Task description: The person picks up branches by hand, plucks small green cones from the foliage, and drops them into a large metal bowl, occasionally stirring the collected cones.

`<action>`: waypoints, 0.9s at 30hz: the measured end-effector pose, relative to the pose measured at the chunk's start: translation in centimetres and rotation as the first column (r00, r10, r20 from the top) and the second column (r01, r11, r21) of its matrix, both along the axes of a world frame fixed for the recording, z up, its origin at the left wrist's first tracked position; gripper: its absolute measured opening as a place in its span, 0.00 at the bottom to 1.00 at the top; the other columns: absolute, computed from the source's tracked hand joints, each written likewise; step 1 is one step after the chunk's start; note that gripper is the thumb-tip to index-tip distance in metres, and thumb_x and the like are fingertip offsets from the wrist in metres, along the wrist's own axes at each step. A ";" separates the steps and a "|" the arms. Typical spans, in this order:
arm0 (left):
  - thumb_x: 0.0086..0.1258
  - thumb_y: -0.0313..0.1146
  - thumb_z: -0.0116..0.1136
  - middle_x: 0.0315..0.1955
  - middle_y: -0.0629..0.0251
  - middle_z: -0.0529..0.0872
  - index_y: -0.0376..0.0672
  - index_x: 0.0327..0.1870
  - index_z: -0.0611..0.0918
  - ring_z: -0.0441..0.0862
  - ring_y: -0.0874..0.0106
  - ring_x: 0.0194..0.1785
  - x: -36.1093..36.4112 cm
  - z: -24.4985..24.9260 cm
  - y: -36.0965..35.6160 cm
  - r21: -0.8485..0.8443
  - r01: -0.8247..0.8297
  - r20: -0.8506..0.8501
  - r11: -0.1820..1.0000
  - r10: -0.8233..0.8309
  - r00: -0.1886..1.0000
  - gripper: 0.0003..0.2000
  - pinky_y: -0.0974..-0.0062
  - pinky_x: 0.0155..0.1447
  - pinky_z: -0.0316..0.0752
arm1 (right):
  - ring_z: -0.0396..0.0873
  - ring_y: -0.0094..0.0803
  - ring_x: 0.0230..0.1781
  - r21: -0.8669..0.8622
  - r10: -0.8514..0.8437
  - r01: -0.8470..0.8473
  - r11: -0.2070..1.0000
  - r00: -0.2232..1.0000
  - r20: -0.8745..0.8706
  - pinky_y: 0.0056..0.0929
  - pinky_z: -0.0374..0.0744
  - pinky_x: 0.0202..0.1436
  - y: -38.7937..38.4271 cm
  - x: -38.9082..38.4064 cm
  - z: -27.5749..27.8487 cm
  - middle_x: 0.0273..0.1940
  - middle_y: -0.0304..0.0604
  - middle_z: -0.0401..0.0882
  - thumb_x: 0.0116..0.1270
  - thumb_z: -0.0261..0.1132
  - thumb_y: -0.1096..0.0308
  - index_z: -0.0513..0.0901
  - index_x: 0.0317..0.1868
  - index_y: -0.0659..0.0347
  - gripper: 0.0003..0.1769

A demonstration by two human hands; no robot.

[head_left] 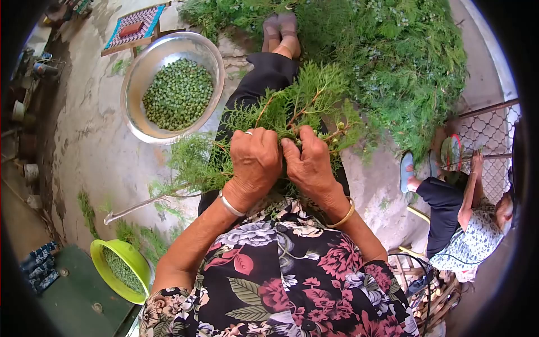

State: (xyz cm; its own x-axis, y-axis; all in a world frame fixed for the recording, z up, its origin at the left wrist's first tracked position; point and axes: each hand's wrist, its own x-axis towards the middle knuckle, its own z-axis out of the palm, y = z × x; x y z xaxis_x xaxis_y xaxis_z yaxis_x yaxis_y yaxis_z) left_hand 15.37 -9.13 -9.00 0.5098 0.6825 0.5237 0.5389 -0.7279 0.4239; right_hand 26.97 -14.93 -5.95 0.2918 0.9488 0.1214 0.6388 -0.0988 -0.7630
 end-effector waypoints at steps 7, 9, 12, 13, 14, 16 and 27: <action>0.51 0.25 0.58 0.18 0.62 0.70 0.43 0.24 0.70 0.71 0.60 0.24 -0.3 -0.6 0.3 -0.017 0.010 -0.032 1.000 -0.010 0.999 0.08 0.64 0.31 0.61 | 0.75 0.63 0.30 -0.189 -0.101 0.049 0.981 0.956 -0.276 0.51 0.71 0.31 -0.2 -0.1 -0.3 0.27 0.64 0.74 0.62 0.60 0.75 0.69 0.29 0.70 0.09; 0.52 0.29 0.58 0.20 0.61 0.71 0.43 0.24 0.71 0.73 0.62 0.26 -0.3 -0.6 0.2 -0.036 0.010 -0.109 0.999 -0.014 0.994 0.07 0.64 0.34 0.62 | 0.75 0.63 0.29 -0.058 0.041 -0.041 0.997 0.999 -0.007 0.52 0.71 0.31 -0.5 0.0 -0.1 0.25 0.63 0.74 0.62 0.59 0.75 0.70 0.28 0.71 0.08; 0.53 0.29 0.58 0.21 0.61 0.72 0.43 0.24 0.71 0.73 0.62 0.27 -0.3 -1.3 0.0 -0.030 0.048 -0.132 0.998 -0.052 0.990 0.07 0.64 0.34 0.63 | 0.73 0.57 0.24 -0.118 0.079 -0.078 0.990 0.997 0.004 0.46 0.70 0.28 -0.4 0.7 -0.3 0.23 0.60 0.74 0.64 0.57 0.72 0.72 0.28 0.71 0.09; 0.53 0.29 0.58 0.21 0.61 0.72 0.43 0.24 0.71 0.73 0.62 0.27 -0.4 -1.3 0.0 -0.031 0.050 -0.133 0.998 -0.053 0.990 0.07 0.64 0.34 0.63 | 0.73 0.49 0.19 -0.140 0.102 -0.103 0.985 0.995 -0.014 0.40 0.69 0.24 -0.5 1.0 -0.3 0.21 0.57 0.74 0.65 0.57 0.71 0.73 0.29 0.72 0.11; 0.53 0.27 0.58 0.21 0.61 0.72 0.43 0.26 0.72 0.72 0.61 0.26 -0.5 -1.2 0.1 -0.022 0.042 -0.120 0.999 -0.044 0.992 0.07 0.64 0.34 0.62 | 0.73 0.49 0.19 -0.139 0.102 -0.103 0.985 0.995 -0.015 0.40 0.69 0.24 -0.7 1.3 0.1 0.21 0.57 0.74 0.65 0.57 0.71 0.73 0.29 0.72 0.11; 0.53 0.25 0.59 0.21 0.61 0.72 0.42 0.28 0.72 0.72 0.60 0.26 -0.8 -1.1 0.4 -0.014 0.029 -0.109 0.999 -0.030 0.994 0.07 0.64 0.33 0.62 | 0.71 0.29 0.16 -0.418 0.060 -0.242 0.876 0.913 -0.404 0.29 0.68 0.21 -0.9 2.1 1.9 0.20 0.43 0.74 0.67 0.55 0.69 0.78 0.31 0.71 0.12; 0.58 0.24 0.58 0.20 0.60 0.73 0.40 0.28 0.74 0.74 0.59 0.25 -1.1 -0.9 0.1 -0.042 -0.018 0.017 0.999 0.018 1.000 0.04 0.63 0.31 0.63 | 0.61 0.17 0.15 -0.183 -0.035 -0.418 0.890 0.338 -0.941 0.17 0.61 0.20 -3.1 2.7 6.3 0.18 0.32 0.67 0.63 0.52 0.75 0.73 0.59 0.72 0.23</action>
State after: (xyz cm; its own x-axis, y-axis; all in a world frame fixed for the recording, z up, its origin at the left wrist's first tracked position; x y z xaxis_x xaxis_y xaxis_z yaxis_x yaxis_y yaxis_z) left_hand 14.27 -9.05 -9.94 0.4885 0.7132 0.5027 0.5443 -0.6994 0.4633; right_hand 29.66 -17.99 0.35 -0.1958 0.8892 -0.4134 -0.3863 -0.4574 -0.8010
